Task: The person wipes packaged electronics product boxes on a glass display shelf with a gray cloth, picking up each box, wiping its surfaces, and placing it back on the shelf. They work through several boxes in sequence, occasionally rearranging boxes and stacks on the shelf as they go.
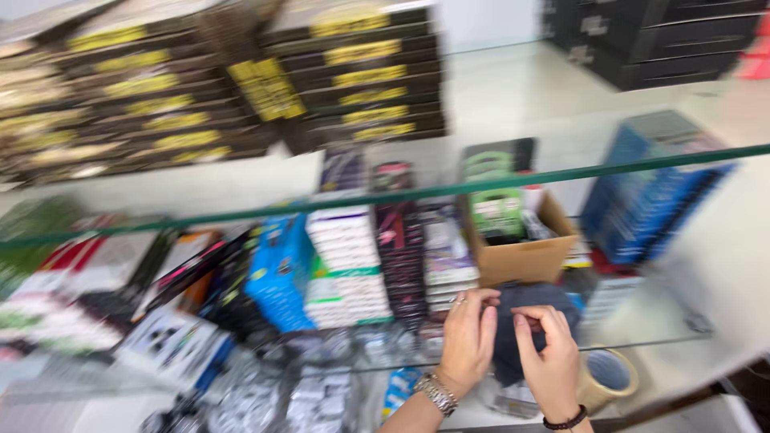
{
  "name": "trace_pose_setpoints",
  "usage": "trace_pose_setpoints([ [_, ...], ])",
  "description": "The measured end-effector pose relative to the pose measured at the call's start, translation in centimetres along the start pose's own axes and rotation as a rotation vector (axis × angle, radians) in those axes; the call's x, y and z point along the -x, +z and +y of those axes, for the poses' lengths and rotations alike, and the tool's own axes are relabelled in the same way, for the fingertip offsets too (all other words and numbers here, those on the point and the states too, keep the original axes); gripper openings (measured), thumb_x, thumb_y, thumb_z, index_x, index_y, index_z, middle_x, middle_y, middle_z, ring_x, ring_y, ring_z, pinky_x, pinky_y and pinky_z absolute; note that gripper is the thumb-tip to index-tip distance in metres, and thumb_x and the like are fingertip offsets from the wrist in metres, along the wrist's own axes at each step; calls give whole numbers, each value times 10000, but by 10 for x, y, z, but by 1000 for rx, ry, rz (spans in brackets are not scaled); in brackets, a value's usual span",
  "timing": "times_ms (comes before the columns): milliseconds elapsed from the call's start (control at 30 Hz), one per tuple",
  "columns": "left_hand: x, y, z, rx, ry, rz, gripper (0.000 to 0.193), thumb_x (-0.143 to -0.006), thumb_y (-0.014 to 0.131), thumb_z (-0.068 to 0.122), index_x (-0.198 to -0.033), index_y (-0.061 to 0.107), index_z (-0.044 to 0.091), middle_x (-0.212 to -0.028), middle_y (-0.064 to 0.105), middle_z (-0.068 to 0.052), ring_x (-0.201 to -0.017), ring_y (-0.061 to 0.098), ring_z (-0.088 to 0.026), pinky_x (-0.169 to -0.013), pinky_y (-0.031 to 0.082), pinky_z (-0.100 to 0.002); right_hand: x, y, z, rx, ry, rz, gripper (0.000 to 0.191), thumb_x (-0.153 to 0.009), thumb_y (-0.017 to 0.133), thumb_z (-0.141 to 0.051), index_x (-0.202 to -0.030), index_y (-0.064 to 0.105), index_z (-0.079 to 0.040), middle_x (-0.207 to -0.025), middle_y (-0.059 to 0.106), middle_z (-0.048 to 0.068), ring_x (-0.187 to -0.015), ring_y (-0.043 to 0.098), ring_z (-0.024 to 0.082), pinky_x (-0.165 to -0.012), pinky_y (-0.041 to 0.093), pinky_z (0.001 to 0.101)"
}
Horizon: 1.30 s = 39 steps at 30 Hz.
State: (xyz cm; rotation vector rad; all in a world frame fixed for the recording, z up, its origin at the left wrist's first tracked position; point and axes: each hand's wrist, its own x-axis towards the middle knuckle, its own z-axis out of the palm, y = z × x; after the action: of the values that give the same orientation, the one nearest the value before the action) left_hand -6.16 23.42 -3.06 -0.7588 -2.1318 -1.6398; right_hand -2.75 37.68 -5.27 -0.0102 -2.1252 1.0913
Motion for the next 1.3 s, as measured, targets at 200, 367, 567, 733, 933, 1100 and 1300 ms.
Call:
trace_pose_setpoints([
  [200, 22, -129, 14, -123, 119, 314, 220, -983, 519, 78, -1186, 574, 14, -1064, 614, -159, -985, 609, -323, -906, 473, -443, 16, 101, -91, -251, 54, -434, 116, -942, 651, -101, -978, 708, -6, -732, 721, 99, -663, 628, 118, -632, 531, 288],
  [367, 8, -262, 29, -482, 177, 604, 165, -962, 581, 70, -1117, 589, 15, -1077, 620, -165, -1050, 575, -361, -924, 444, -468, 15, 184, -187, -427, -146, -569, 187, -959, 610, -129, -1067, 700, -6, -833, 760, 61, -744, 708, 81, -680, 554, 261],
  [567, -27, -428, 16, -1158, -162, 471, 483, -727, 820, 338, -1049, 648, 22, -1108, 673, -202, -1073, 612, -391, -913, 478, -492, 3, 258, -266, -523, -64, -707, 211, -1010, 577, -166, -1105, 717, -39, -822, 737, 37, -721, 665, 86, -651, 536, 252],
  [733, -35, -469, -7, -1234, -405, 172, 162, -842, 710, 188, -972, 696, 93, -969, 727, -131, -944, 716, -327, -780, 572, -440, 4, 286, -280, -559, 16, -731, 221, -1015, 570, -172, -1116, 707, -31, -851, 748, 45, -748, 685, 101, -662, 552, 259],
  [933, -13, -454, 13, -1259, -129, 327, 87, -837, 631, 68, -911, 677, 78, -753, 728, -124, -750, 729, -306, -686, 562, -425, 0, 295, -301, -845, 284, -777, 321, -1022, 549, -239, -1266, 641, -53, -1062, 773, 64, -930, 740, 148, -829, 603, 282],
  [1100, 37, -389, 72, -1041, 82, 265, 367, -836, 697, 119, -1165, 632, -31, -1048, 708, -201, -939, 689, -338, -789, 530, -444, 3, 269, -316, -1054, 467, -726, 489, -970, 591, -220, -1421, 508, -49, -1178, 699, 117, -1033, 684, 173, -890, 553, 337],
  [1300, 80, -324, 82, -311, 147, 446, 688, -834, 775, 184, -1393, 443, -40, -1352, 554, -232, -1245, 546, -326, -1034, 447, -426, 11, 156, -232, -859, 538, -830, 606, -903, 653, -158, -1479, 498, -50, -1316, 670, 37, -1166, 622, 106, -955, 502, 269],
])
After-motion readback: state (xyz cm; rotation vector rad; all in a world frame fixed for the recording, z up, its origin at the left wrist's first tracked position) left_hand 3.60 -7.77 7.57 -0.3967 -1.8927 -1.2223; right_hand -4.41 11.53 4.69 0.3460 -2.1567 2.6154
